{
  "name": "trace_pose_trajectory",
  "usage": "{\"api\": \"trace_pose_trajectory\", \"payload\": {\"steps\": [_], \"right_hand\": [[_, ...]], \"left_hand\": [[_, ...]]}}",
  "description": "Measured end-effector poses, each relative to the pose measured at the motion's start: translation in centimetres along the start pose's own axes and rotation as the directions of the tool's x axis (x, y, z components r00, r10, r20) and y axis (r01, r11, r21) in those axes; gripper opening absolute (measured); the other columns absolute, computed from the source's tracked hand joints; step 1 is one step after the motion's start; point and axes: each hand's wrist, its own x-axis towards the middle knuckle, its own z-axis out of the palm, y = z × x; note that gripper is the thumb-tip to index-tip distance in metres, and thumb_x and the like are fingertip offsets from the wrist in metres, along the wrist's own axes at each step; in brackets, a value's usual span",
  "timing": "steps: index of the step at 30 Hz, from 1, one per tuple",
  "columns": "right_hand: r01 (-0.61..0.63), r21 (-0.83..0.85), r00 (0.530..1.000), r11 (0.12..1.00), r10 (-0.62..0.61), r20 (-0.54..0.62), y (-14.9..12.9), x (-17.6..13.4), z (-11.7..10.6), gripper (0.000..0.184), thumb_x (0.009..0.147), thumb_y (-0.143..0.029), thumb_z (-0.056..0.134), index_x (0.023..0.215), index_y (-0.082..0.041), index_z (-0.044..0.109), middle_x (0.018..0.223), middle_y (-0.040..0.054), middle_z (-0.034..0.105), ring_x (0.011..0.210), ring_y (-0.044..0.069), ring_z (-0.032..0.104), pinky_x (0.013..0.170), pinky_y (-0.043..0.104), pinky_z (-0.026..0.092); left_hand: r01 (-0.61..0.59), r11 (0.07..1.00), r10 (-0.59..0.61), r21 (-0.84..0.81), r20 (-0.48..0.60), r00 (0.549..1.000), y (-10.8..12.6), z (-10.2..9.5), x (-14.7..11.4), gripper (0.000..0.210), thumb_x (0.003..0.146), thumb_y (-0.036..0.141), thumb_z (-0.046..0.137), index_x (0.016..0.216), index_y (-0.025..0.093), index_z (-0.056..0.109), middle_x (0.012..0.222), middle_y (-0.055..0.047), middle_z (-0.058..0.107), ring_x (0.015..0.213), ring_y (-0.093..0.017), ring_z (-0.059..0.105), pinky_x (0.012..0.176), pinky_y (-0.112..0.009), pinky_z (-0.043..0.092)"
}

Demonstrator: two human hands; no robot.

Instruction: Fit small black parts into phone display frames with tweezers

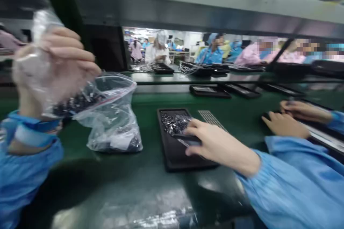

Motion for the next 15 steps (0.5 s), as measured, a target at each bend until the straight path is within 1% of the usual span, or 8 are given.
{"api": "trace_pose_trajectory", "payload": {"steps": [1,3,5,7,9,11,13,15], "right_hand": [[-0.040,0.002,0.998,0.999,0.040,0.048,1.5,-0.6,1.0,0.024,0.072,-0.030,0.058,0.090,-0.020,0.069,0.096,0.0103,0.064,0.079,0.024,0.066,0.068,0.036,0.053],[-0.081,0.030,0.995,0.996,0.079,0.061,3.6,-1.2,2.3,0.025,0.075,-0.034,0.053,0.092,-0.023,0.068,0.103,0.0116,0.063,0.083,0.026,0.066,0.073,0.040,0.053],[-0.084,0.107,0.996,0.991,0.079,0.051,4.5,-1.1,2.6,0.017,0.075,-0.039,0.052,0.079,-0.031,0.066,0.092,0.0112,0.065,0.076,0.026,0.066,0.068,0.039,0.052],[-0.076,0.185,0.997,0.980,0.081,-0.021,4.5,-0.8,2.0,0.015,0.073,-0.046,0.051,0.063,-0.038,0.059,0.074,0.0124,0.063,0.065,0.027,0.064,0.058,0.039,0.047],[-0.067,0.230,0.981,0.971,0.106,-0.163,4.0,-0.5,0.8,0.022,0.073,-0.052,0.048,0.055,-0.040,0.053,0.062,0.0140,0.059,0.056,0.027,0.060,0.051,0.040,0.041],[-0.058,0.238,0.945,0.969,0.130,-0.299,3.6,-0.5,-0.5,0.026,0.075,-0.056,0.045,0.056,-0.040,0.053,0.061,0.0141,0.060,0.055,0.026,0.059,0.051,0.041,0.039],[-0.061,0.214,0.920,0.975,0.138,-0.366,3.6,-0.6,-1.6,0.029,0.074,-0.061,0.047,0.060,-0.037,0.057,0.063,0.0120,0.063,0.055,0.024,0.060,0.053,0.039,0.042],[-0.071,0.149,0.900,0.986,0.128,-0.416,4.1,-0.7,-2.5,0.041,0.071,-0.071,0.049,0.063,-0.033,0.060,0.065,0.0086,0.065,0.055,0.023,0.061,0.053,0.036,0.045]], "left_hand": [[-0.004,0.997,0.007,-0.080,0.044,0.999,-0.2,0.1,-0.1,0.042,0.092,0.015,0.003,0.066,0.017,0.035,0.055,0.004,0.031,0.056,-0.003,0.054,0.057,-0.014,0.038],[0.051,0.977,-0.021,-0.207,0.142,0.990,-0.7,-0.4,0.2,0.036,0.094,0.020,0.009,0.067,0.018,0.034,0.052,0.005,0.030,0.050,-0.004,0.049,0.056,-0.015,0.040],[0.093,0.954,-0.030,-0.286,0.216,0.976,-0.9,-1.3,0.6,0.034,0.095,0.022,0.013,0.069,0.018,0.034,0.052,0.005,0.032,0.050,-0.004,0.049,0.056,-0.016,0.041],[0.123,0.936,-0.039,-0.329,0.253,0.967,-1.0,-2.0,1.0,0.032,0.096,0.022,0.015,0.071,0.019,0.035,0.051,0.006,0.036,0.051,-0.005,0.050,0.057,-0.017,0.043],[0.128,0.923,-0.034,-0.363,0.254,0.967,-1.0,-2.4,1.2,0.029,0.096,0.021,0.019,0.072,0.019,0.036,0.051,0.006,0.039,0.051,-0.005,0.051,0.058,-0.018,0.045],[0.139,0.903,-0.029,-0.408,0.265,0.964,-0.9,-2.4,1.2,0.027,0.096,0.020,0.022,0.073,0.018,0.036,0.051,0.006,0.042,0.052,-0.005,0.052,0.058,-0.018,0.046],[0.136,0.892,-0.015,-0.431,0.273,0.962,-0.8,-2.3,1.1,0.028,0.097,0.019,0.020,0.074,0.018,0.036,0.051,0.007,0.043,0.051,-0.004,0.052,0.058,-0.018,0.046],[0.106,0.893,0.010,-0.438,0.254,0.967,-0.8,-2.2,1.0,0.031,0.097,0.018,0.016,0.074,0.017,0.036,0.052,0.007,0.041,0.050,-0.004,0.053,0.058,-0.018,0.046]]}}
